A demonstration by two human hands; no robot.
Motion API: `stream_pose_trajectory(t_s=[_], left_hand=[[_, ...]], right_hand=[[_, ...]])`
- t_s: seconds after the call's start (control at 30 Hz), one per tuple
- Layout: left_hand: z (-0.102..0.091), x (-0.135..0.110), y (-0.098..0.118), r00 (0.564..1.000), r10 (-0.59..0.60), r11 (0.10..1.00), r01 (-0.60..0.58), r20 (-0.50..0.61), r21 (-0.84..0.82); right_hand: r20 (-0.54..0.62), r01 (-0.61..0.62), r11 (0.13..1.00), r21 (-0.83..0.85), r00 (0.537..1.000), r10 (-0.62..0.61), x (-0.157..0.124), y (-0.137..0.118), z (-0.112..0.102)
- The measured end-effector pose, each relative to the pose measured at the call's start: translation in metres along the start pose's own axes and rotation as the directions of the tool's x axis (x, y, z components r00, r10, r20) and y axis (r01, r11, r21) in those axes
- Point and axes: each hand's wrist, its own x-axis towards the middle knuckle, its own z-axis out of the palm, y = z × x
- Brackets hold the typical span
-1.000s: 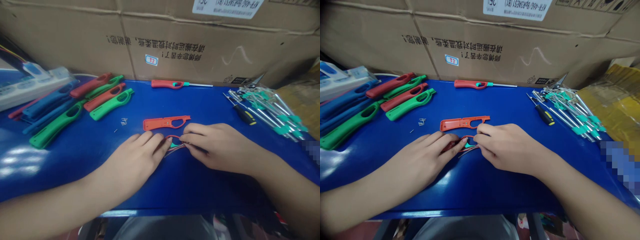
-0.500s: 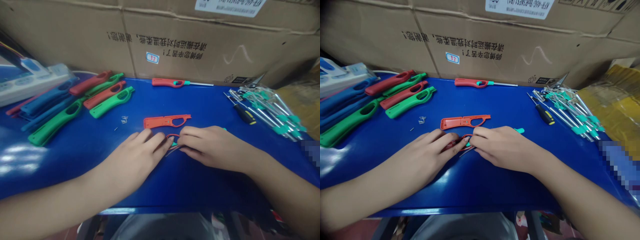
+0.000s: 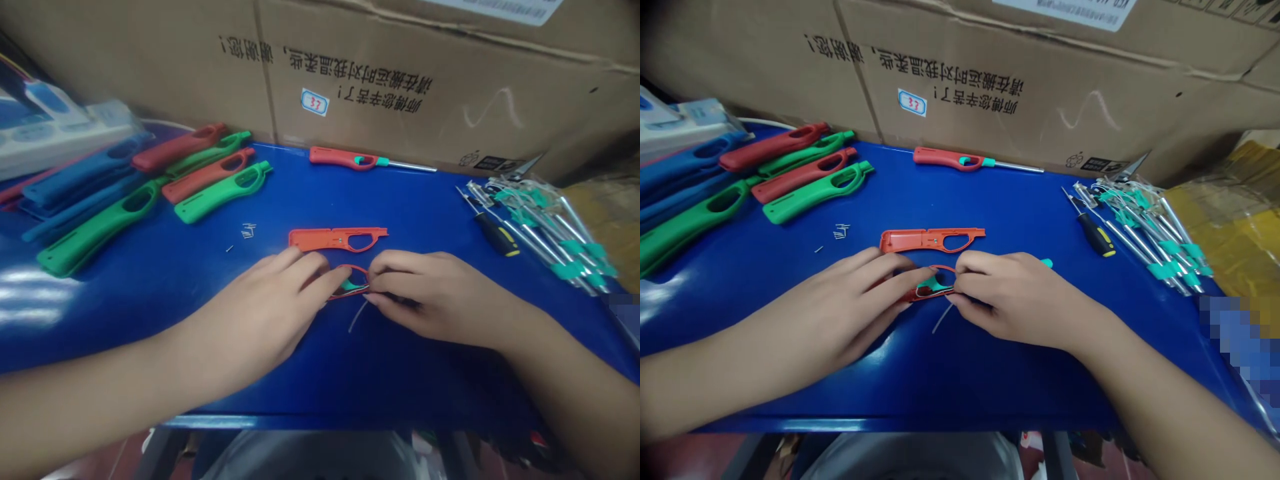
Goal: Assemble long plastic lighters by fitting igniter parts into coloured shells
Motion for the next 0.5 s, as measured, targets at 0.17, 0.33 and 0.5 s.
stream_pose_trajectory(t_s=[0.17, 0.33, 0.5], left_hand=[[-0.0019, 0.0001, 0.0012, 1.0, -0.019, 1.0, 0.019, -0.009, -0.024], [-0.0003, -0.0003, 0.0017, 0.999, -0.047, 0.996, 0.046, -0.006, -0.077], [0.001, -0.0005, 0.0025, 0.997, -0.075, 0.993, 0.076, 0.01, -0.088]], right_hand=[[-0.053, 0.009, 0.991, -0.136, 0.998, -0.016, -0.0024, -0.0037, -0.0009], [-0.023, 0.079, 0.983, -0.163, 0.996, -0.084, -0.0051, -0.0086, -0.0007], [-0.031, 0.113, 0.977, -0.179, 0.992, -0.12, -0.0058, -0.0077, -0.001]])
